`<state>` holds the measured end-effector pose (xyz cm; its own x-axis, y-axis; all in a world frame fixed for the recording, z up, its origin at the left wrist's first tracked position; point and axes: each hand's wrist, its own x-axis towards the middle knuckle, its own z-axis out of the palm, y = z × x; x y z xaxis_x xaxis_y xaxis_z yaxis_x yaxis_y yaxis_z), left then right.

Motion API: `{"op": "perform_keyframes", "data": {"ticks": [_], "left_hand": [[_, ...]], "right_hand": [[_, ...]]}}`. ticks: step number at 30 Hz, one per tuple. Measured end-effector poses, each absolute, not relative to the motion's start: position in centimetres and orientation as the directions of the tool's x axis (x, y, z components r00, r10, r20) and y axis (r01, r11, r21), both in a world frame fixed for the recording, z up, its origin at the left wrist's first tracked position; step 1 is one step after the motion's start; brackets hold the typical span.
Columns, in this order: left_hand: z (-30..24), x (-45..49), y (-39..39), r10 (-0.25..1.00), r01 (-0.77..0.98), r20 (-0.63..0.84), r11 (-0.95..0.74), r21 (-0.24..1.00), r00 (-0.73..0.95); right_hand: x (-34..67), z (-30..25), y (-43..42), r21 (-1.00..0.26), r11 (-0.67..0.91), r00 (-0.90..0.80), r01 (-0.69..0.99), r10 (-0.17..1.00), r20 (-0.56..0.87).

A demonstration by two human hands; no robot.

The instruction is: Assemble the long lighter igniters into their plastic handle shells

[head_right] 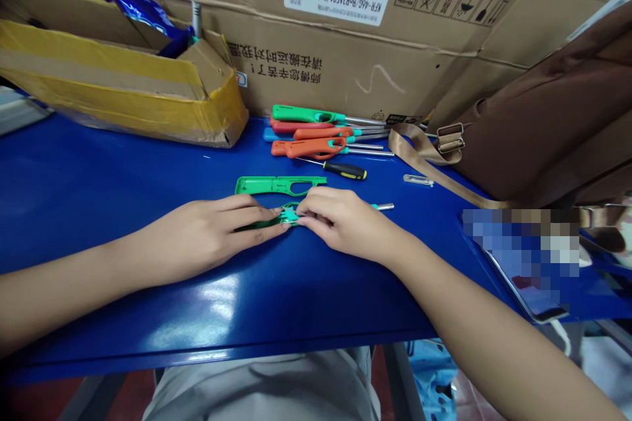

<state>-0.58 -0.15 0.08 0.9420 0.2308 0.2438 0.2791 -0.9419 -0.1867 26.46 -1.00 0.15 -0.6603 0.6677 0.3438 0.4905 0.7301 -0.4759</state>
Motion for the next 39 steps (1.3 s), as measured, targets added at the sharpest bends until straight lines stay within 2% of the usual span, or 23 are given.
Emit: {"op": "perform_keyframes", "data": {"ticks": [2, 5, 8, 10, 18, 22, 32, 36, 39], "left_hand": [[0.1, -0.6, -0.2, 0.235, 0.284, 0.244, -0.940, -0.187, 0.941], [0.1, -0.5, -0.2, 0.244, 0.293, 0.247, -0.937, -0.188, 0.938], [0.0, -0.4, -0.2, 0.244, 0.293, 0.251, -0.939, -0.182, 0.937], [0.0, -0.4, -0.2, 0.242, 0.292, 0.252, -0.939, -0.182, 0.937], [0.1, 0.1, -0.7, 0.261, 0.319, 0.250, -0.919, -0.230, 0.932], [0.1, 0.2, -0.8, 0.263, 0.324, 0.260, -0.918, -0.230, 0.929], [-0.1, -0.5, -1.4, 0.263, 0.319, 0.310, -0.937, -0.145, 0.914], [-0.2, -0.8, -1.5, 0.261, 0.314, 0.325, -0.942, -0.120, 0.909], [-0.2, -0.9, -1.5, 0.260, 0.310, 0.336, -0.945, -0.105, 0.905]], "right_hand": [[26.3, 0.2, -0.9, -0.573, 0.642, -0.590, 0.510, 0.746, 0.310], [26.0, 0.3, -0.8, -0.730, 0.457, -0.499, 0.508, 0.847, 0.184], [26.1, 0.6, -0.6, -0.798, 0.335, -0.489, 0.501, 0.870, 0.058], [26.2, 0.8, -0.6, -0.810, 0.311, -0.501, 0.497, 0.865, 0.025], [26.2, 1.5, -0.8, -0.755, 0.343, -0.502, 0.559, 0.865, 0.022], [26.5, 1.9, -1.2, -0.672, 0.440, -0.546, 0.596, 0.835, 0.063], [27.1, 2.1, -1.9, -0.683, 0.502, -0.632, 0.530, 0.771, 0.076], [27.0, 2.0, -2.0, -0.621, 0.538, -0.647, 0.570, 0.760, 0.063], [27.0, 1.8, -2.1, -0.574, 0.560, -0.625, 0.597, 0.773, 0.105]]}}
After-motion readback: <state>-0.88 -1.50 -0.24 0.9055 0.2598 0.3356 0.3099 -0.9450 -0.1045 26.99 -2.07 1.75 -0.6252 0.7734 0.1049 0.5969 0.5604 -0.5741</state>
